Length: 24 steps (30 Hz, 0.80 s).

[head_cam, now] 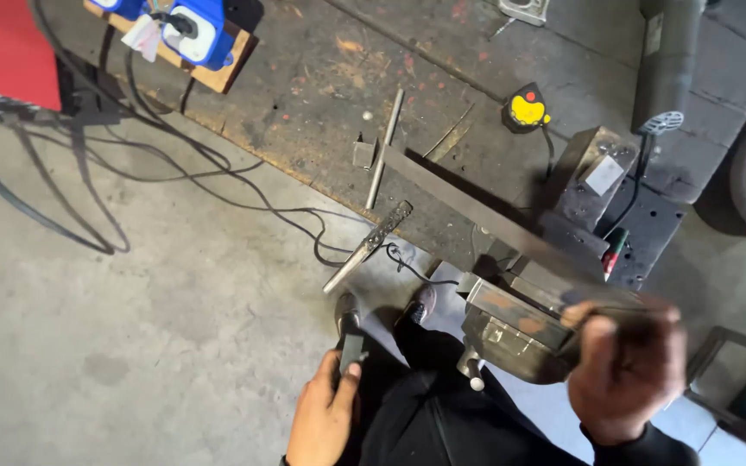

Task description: Measuring and marking metal square tubing for fabrication using a try square and a scriber.

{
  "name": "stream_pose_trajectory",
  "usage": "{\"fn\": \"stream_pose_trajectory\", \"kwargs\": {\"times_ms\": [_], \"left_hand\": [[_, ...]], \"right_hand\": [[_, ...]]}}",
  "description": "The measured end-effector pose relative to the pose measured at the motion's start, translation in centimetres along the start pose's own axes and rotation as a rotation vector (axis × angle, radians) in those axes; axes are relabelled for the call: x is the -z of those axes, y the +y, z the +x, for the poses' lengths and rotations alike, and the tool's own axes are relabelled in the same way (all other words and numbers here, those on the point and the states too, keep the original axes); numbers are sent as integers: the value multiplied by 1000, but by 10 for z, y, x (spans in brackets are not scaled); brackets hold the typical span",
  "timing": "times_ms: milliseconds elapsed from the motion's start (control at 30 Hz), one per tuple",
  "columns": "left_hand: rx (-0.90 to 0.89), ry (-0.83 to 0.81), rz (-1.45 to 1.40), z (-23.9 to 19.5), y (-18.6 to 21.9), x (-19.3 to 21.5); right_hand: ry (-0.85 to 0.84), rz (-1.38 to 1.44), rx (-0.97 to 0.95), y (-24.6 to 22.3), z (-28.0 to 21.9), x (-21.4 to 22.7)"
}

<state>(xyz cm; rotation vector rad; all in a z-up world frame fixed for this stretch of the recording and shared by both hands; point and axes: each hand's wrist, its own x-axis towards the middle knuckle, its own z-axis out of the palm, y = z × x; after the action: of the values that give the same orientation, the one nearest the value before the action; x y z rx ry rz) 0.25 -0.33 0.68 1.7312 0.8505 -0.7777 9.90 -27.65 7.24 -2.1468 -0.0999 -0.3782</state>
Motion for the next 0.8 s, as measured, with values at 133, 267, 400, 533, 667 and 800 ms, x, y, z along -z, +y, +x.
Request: {"fn": "stream_pose_trajectory", "kwargs": {"times_ms": [133,267,400,533,667,800], "left_hand": [[-190,203,-117,-6,22,-4],[-277,225,-217,4,72,13],[-512,209,-199,46,118,35],[-880,270,-14,113,152,46],[-905,288,23,171,164,44],[-790,272,58,209,187,46]], "right_hand": [[79,87,-18,-7,29,10],[-3,192,-204,-17,69,9],[-45,368,-400,7,111,-12],[77,505,-722,43,151,-43],[39,530,-791,85,157,-64],[-5,283,-697,88,159,-85]]}}
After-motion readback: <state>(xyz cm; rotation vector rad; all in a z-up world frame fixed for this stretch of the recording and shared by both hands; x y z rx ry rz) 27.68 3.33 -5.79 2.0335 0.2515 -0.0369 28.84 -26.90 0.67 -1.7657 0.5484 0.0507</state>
